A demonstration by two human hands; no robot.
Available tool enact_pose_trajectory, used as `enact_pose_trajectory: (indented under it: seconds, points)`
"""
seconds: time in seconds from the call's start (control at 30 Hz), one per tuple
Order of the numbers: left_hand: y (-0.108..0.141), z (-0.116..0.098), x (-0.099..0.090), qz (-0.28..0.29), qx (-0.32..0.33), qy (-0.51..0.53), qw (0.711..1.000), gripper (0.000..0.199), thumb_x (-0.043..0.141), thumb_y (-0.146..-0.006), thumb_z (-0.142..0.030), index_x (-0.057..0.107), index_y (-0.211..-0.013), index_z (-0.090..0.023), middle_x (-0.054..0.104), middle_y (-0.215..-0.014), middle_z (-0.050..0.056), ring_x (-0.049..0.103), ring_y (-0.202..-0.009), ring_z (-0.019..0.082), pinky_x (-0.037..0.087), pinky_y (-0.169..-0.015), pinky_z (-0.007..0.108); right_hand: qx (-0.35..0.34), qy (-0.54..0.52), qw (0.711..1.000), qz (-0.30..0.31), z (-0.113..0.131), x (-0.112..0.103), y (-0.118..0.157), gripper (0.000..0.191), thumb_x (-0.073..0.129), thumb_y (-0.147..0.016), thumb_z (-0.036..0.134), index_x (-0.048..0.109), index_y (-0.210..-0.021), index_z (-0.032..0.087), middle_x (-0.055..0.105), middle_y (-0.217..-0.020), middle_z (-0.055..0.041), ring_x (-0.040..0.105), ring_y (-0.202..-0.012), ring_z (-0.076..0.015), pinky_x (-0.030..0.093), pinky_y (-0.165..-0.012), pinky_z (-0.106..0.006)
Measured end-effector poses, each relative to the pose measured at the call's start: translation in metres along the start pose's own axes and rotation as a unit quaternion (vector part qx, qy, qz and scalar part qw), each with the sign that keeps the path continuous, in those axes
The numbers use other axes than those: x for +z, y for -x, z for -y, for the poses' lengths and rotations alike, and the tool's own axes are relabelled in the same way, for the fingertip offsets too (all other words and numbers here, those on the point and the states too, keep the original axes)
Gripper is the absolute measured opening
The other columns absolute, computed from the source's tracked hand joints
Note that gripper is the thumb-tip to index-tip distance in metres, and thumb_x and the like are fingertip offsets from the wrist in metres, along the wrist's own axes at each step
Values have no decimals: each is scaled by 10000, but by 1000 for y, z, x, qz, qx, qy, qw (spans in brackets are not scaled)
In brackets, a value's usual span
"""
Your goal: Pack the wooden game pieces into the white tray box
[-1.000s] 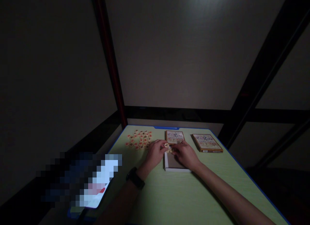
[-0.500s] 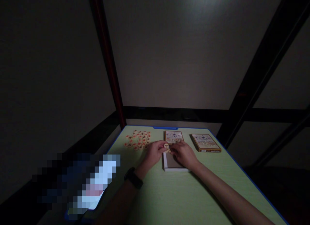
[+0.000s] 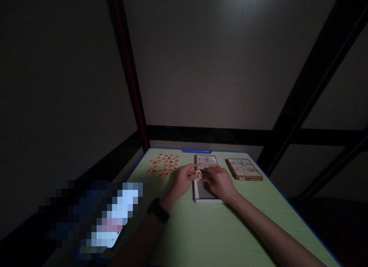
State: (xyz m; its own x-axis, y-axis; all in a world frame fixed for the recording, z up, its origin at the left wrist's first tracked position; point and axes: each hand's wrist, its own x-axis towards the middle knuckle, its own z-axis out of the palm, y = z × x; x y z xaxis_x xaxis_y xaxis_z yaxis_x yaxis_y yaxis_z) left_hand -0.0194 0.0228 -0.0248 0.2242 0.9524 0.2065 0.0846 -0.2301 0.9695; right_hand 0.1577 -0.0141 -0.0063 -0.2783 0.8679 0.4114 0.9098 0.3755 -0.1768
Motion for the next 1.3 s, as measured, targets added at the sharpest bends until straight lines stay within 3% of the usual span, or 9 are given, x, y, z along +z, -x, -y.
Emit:
enact_pose_trajectory:
  seconds: [0.1, 0.27, 0.4, 0.5, 0.63, 0.83, 1.3]
  points:
    - [0, 0, -1, 11, -8, 27, 1000, 333, 686, -708, -66, 652, -1025, -160, 734, -761, 19, 719, -768, 164, 568, -729, 264, -79, -60, 993, -64, -4, 2, 1, 359, 628, -866, 205, 640, -1225, 193, 699, -1082, -112, 618, -997, -256, 500, -859, -368]
    - [0, 0, -2, 63, -23, 34, 997, 365, 689, -714, -96, 614, -1066, -159, 723, -728, 9, 710, -733, 164, 552, -712, 264, -174, -87, 976, -95, -6, 5, 2, 233, 561, -936, 231, 670, -1141, 208, 689, -1008, -105, 619, -928, -231, 507, -812, -351]
    - [3, -9, -4, 23, 20, -95, 995, 323, 674, -726, -122, 644, -1045, -161, 729, -905, 53, 691, -845, 176, 549, -786, 292, -137, -63, 987, -61, -5, 0, 1, 225, 580, -918, 211, 684, -1116, 189, 663, -996, -103, 604, -928, -227, 499, -808, -329]
    - [9, -17, -4, -14, 80, -269, 960, 370, 689, -660, -102, 683, -1021, -186, 686, -1045, 60, 648, -995, 206, 520, -916, 327, -73, -28, 997, -7, -6, -3, 0, 243, 606, -888, 202, 703, -1111, 188, 645, -976, -96, 602, -915, -227, 496, -780, -311]
    - [14, -20, 0, 17, 68, -379, 923, 441, 688, -656, -140, 696, -1090, -213, 666, -1070, 60, 639, -1016, 226, 501, -951, 336, -40, -8, 997, 66, -6, -2, -1, 291, 575, -909, 229, 692, -1172, 186, 663, -1013, -105, 619, -930, -224, 488, -802, -304]
    - [7, -14, 6, 25, 40, -382, 923, 322, 659, -720, -139, 729, -1030, -193, 704, -1039, 77, 657, -1017, 232, 496, -950, 329, -38, -47, 993, 103, -5, 2, -4, 315, 540, -920, 204, 673, -1205, 189, 710, -1052, -92, 628, -1021, -219, 463, -897, -297]
    - [3, -9, 6, 8, 51, -382, 923, 228, 668, -705, -99, 720, -911, -182, 722, -977, 64, 668, -965, 217, 506, -897, 323, -31, -63, 993, 99, -4, 3, -5, 286, 549, -902, 178, 694, -1148, 170, 727, -1045, -95, 634, -1012, -221, 458, -893, -296]
